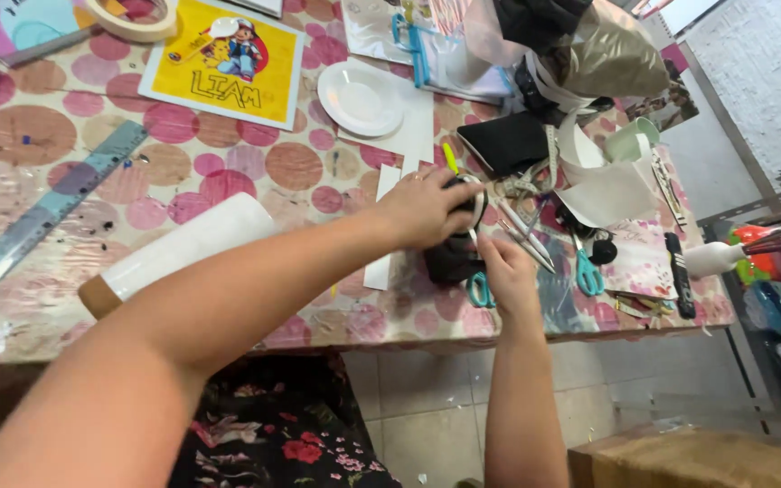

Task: The person wraps a white mug with a roll of white paper, securing it with tape. They then move to a heat press machine, remove a mug with a printed design, and peel off the transfer paper to reveal the image.

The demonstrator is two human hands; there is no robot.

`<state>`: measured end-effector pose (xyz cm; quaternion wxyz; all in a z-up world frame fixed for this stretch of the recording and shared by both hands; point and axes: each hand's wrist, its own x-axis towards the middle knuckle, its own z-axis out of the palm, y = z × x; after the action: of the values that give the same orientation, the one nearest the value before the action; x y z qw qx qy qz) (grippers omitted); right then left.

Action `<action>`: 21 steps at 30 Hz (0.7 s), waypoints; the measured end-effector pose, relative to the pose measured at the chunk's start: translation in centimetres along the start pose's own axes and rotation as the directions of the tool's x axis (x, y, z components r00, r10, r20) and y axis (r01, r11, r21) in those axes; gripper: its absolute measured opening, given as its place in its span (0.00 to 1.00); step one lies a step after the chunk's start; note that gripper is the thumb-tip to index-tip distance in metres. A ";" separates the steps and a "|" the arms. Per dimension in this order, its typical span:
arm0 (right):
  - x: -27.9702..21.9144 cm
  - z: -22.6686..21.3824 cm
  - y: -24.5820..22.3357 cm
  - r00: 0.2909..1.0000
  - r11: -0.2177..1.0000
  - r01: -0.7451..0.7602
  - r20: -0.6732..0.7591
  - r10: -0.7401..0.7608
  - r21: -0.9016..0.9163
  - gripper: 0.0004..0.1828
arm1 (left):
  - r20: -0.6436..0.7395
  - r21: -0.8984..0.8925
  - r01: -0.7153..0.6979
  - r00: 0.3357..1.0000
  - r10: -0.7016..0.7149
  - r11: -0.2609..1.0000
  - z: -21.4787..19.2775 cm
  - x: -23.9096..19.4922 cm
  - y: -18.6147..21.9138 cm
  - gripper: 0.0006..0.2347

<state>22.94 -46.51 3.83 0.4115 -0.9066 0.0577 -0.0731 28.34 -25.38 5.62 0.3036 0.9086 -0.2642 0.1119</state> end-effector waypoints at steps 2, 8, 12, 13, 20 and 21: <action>0.8 0.7 1.6 0.998 0.983 -0.065 0.039 0.059 0.170 0.12 | 0.037 -0.132 0.099 0.995 -0.094 0.986 4.0 3.8 -1.6 0.23; -0.2 -0.8 0.9 0.976 0.816 -0.218 0.137 0.171 0.535 0.10 | 0.132 -0.215 0.248 0.966 -0.223 0.945 8.4 8.1 -3.5 0.19; -3.3 -2.9 -3.1 0.979 0.804 -0.202 0.131 0.155 0.559 0.13 | 0.273 -0.146 0.367 0.908 -0.319 0.919 6.5 6.0 -2.2 0.43; -3.8 -2.6 -2.5 0.980 0.802 -0.197 0.132 0.148 0.563 0.13 | 0.267 -0.140 0.367 0.909 -0.321 0.920 5.7 5.8 -1.8 0.43; -6.5 -0.8 1.7 0.999 0.865 -0.044 0.017 0.041 0.499 0.12 | 0.350 -0.260 0.372 0.896 -0.272 0.891 2.8 5.0 -1.1 0.32; -6.5 -0.6 2.2 1.000 0.882 -0.025 0.013 0.021 0.470 0.12 | 0.309 -0.262 0.318 0.922 -0.233 0.911 3.3 5.2 -1.5 0.29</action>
<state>16.38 -47.30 1.97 0.6200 -0.7794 0.0475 -0.0766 33.64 -28.48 4.17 0.4151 0.8851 -0.1852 -0.1003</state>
